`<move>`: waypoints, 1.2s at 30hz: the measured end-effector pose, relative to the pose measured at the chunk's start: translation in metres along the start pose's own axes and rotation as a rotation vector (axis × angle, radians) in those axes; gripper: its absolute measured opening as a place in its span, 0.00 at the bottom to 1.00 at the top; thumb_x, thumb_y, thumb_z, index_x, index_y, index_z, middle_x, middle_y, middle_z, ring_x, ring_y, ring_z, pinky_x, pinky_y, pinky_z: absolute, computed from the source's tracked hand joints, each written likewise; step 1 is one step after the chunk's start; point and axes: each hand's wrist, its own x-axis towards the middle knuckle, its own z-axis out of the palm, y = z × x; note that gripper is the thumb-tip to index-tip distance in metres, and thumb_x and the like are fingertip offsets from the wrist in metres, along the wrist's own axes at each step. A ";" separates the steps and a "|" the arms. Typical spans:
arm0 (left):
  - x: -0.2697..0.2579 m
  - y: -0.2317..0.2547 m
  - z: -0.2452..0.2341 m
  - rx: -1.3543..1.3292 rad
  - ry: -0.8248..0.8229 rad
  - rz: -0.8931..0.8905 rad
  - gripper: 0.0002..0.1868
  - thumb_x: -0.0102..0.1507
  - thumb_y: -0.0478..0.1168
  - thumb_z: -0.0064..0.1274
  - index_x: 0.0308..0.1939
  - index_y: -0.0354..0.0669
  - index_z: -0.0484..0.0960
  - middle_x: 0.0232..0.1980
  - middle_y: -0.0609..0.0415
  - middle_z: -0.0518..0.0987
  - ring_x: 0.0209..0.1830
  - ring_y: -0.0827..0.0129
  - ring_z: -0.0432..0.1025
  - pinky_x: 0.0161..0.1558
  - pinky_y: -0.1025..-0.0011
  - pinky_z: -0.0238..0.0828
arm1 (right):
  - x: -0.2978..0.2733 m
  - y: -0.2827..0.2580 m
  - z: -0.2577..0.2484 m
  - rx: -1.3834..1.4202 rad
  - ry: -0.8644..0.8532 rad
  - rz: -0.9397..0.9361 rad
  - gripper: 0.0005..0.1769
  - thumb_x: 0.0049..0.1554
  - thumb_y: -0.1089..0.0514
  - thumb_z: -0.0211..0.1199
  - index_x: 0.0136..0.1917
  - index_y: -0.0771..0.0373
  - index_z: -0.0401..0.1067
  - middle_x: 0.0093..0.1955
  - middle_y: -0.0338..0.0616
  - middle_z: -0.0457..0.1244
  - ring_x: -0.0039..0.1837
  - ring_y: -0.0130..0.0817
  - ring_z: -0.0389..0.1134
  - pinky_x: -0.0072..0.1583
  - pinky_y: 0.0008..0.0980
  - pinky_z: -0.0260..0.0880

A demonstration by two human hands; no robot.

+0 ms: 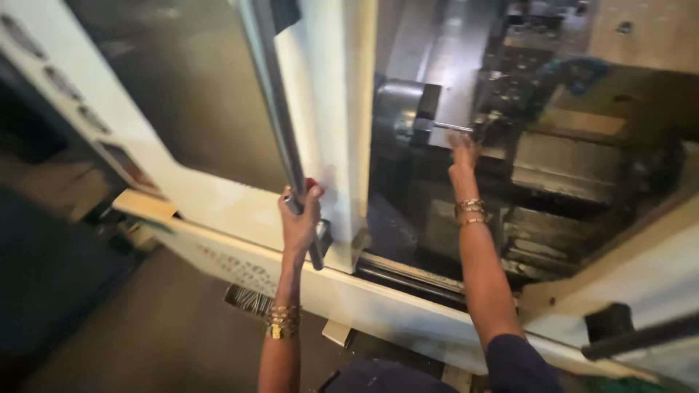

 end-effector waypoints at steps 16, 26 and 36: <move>0.014 0.008 -0.028 0.023 0.000 0.191 0.20 0.73 0.52 0.58 0.41 0.39 0.73 0.30 0.59 0.73 0.21 0.83 0.61 0.22 0.80 0.54 | -0.373 -0.133 -0.217 -1.317 -0.050 -0.882 0.09 0.54 0.55 0.74 0.40 0.59 0.77 0.56 0.41 0.70 0.47 0.36 0.72 0.48 0.38 0.72; 0.015 0.008 -0.018 0.059 0.087 0.162 0.22 0.74 0.54 0.58 0.43 0.38 0.73 0.31 0.60 0.71 0.21 0.83 0.57 0.21 0.79 0.49 | -0.370 -0.304 -0.378 -1.596 0.417 -1.008 0.14 0.66 0.51 0.74 0.44 0.60 0.77 0.87 0.53 0.46 0.80 0.57 0.53 0.79 0.48 0.55; -0.010 0.016 0.027 0.077 0.089 0.198 0.16 0.74 0.46 0.57 0.41 0.37 0.73 0.35 0.57 0.76 0.21 0.82 0.58 0.22 0.78 0.50 | -0.324 -0.367 -0.413 -1.691 0.345 -1.037 0.20 0.62 0.43 0.78 0.42 0.61 0.78 0.90 0.50 0.39 0.76 0.57 0.53 0.78 0.50 0.59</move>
